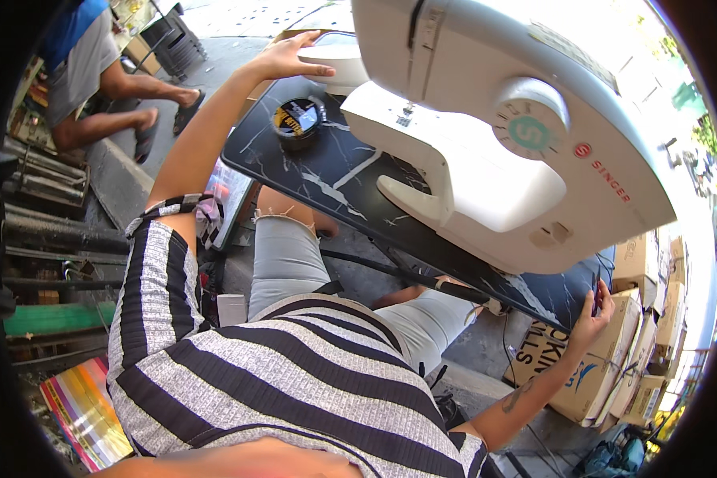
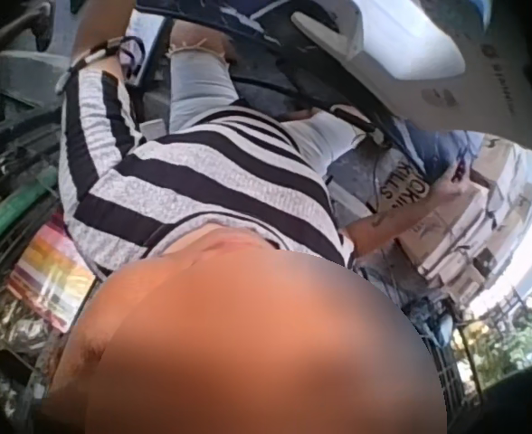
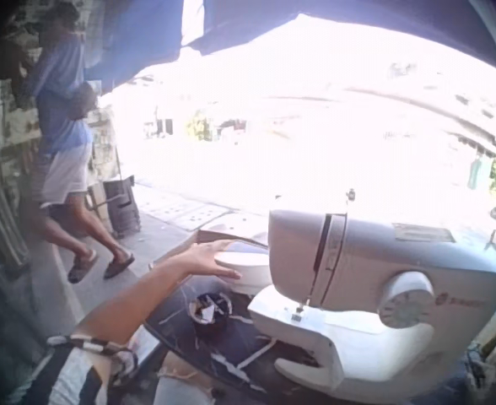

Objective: The person prepares a sewing machine by inserting a needle and threading it, then positions a blue lanyard under the presser foot and begins sewing. The person handles the needle, thread, and lanyard, and operates the sewing machine.

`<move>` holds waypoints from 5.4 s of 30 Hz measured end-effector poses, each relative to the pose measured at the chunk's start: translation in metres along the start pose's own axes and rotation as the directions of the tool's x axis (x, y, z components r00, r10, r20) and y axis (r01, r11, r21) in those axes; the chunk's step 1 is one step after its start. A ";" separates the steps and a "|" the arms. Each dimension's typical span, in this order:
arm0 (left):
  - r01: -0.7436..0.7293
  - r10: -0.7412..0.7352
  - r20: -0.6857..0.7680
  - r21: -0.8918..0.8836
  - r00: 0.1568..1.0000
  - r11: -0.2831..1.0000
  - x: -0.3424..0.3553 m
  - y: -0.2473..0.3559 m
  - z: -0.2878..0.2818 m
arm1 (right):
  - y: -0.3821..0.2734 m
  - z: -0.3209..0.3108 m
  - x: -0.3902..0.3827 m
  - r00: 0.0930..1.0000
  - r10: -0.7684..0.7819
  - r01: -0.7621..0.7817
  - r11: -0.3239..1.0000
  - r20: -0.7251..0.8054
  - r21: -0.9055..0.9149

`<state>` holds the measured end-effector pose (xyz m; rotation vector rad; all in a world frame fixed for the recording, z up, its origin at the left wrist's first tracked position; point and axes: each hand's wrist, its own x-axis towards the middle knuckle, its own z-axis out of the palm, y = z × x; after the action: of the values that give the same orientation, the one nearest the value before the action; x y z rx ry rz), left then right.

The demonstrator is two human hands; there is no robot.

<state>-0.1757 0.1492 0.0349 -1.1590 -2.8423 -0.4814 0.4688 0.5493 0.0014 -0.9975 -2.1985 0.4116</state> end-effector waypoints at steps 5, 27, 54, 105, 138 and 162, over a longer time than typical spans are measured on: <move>-0.174 0.163 -0.067 -0.241 0.984 0.955 -0.002 0.004 -0.004 | -0.026 -0.009 -0.014 0.993 -0.038 0.040 0.999 0.108 -0.017; -0.495 0.351 -0.405 -0.339 0.844 0.800 -0.160 0.132 0.004 | -0.150 0.024 -0.001 0.885 -0.143 0.293 0.910 -0.443 0.293; -0.305 -0.005 -0.337 -0.858 0.942 0.412 -0.175 0.190 0.037 | -0.185 0.094 -0.040 0.950 0.029 0.192 0.733 -0.312 0.653; -0.168 -0.118 -0.185 -0.976 0.976 0.140 -0.201 0.196 0.043 | -0.105 0.071 0.128 0.902 -0.096 -0.145 0.850 0.420 0.506; -0.283 -0.089 -0.519 -0.593 0.850 0.753 -0.226 0.090 0.010 | 0.076 0.125 0.150 0.944 -0.295 0.233 0.911 0.144 0.339; -0.238 0.019 -0.419 -0.477 0.908 0.846 -0.148 0.051 0.066 | -0.293 0.231 0.005 0.777 -0.608 0.554 0.537 -0.163 0.636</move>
<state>-0.0287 0.1028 -0.0357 -1.1322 -2.3122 -1.3681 0.1483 0.3594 -0.0081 0.1709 -2.0387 0.8283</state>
